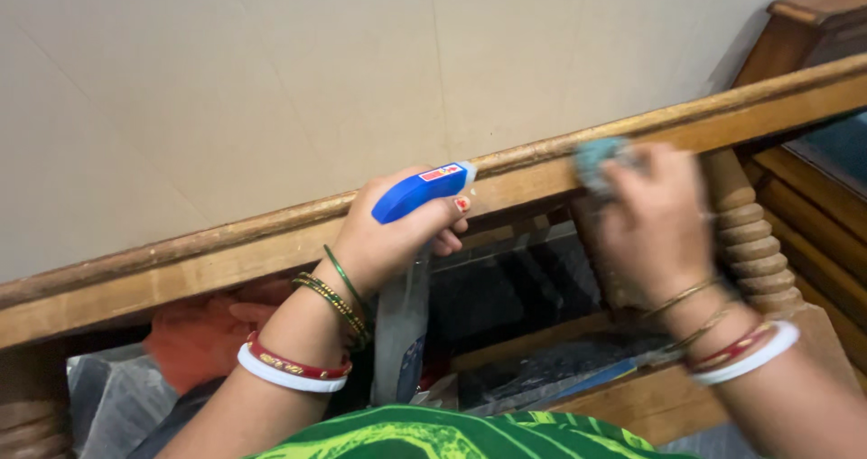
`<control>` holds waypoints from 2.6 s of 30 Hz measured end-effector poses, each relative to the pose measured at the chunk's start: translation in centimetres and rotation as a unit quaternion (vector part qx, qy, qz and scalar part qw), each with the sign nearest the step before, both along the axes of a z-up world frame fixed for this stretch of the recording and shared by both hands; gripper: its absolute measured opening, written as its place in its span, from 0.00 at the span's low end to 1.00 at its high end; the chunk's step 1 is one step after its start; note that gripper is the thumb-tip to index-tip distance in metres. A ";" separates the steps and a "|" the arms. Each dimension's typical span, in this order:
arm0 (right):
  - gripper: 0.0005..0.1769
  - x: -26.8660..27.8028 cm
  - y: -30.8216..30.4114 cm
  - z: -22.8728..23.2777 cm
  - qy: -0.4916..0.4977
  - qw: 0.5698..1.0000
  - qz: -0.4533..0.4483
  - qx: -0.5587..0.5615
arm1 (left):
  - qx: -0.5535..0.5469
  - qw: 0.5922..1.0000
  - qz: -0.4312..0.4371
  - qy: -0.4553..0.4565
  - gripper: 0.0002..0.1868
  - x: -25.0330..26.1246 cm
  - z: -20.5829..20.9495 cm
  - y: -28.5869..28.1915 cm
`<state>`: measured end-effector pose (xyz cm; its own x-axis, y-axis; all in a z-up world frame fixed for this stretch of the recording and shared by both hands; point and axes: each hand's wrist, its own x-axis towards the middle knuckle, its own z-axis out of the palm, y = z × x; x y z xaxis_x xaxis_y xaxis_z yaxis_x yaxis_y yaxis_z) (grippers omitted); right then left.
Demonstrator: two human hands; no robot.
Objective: The person sprays a cleaning solution onto a wooden bed frame and wipes it with a cloth. They clean the horizontal rails and the turned legs of the frame, moving around the piece to reach different sections.
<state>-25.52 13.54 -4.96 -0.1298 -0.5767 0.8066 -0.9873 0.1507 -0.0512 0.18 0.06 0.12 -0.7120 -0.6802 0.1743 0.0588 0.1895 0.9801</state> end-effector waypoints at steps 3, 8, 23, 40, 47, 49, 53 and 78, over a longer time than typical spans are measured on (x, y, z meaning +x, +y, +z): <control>0.12 -4.6 0.9 -0.2 0.019 0.996 -0.086 -0.021 | 0.004 1.000 0.017 -0.009 0.14 -0.1 0.4 0.3; 0.20 -0.8 -0.6 -0.1 -0.007 0.997 -0.064 -0.034 | 0.011 1.000 0.012 0.002 0.12 -0.1 0.2 0.3; 0.09 -5.8 0.4 -2.2 0.036 0.993 -0.109 -0.027 | -0.012 1.000 0.013 -0.010 0.13 0.0 0.2 0.4; 0.15 -0.4 -1.0 -1.1 0.020 1.000 0.009 -0.019 | -0.006 1.000 0.020 -0.010 0.13 0.0 0.3 0.5; 0.10 -6.6 0.4 -1.3 0.021 0.992 -0.113 -0.047 | -0.005 1.000 0.019 -0.011 0.13 0.2 0.3 0.5; 0.11 -2.9 -0.9 -1.4 -0.008 0.996 -0.083 -0.042 | 0.004 1.000 0.023 -0.017 0.13 0.0 0.3 0.5; 0.18 7.6 -2.1 -1.4 -0.059 0.995 0.069 -0.039 | -0.006 1.000 0.009 -0.002 0.14 0.1 0.1 0.2; 0.21 12.7 -3.4 -3.9 -0.052 0.996 0.013 -0.077 | -0.102 0.990 -0.088 0.040 0.12 2.1 -0.2 -0.6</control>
<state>-12.83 10.18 -8.90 -0.2052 -0.4510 0.8686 -0.9786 0.1083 -0.1749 2.30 -0.51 -0.09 -0.7950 -0.4916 0.3554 0.1837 0.3633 0.9134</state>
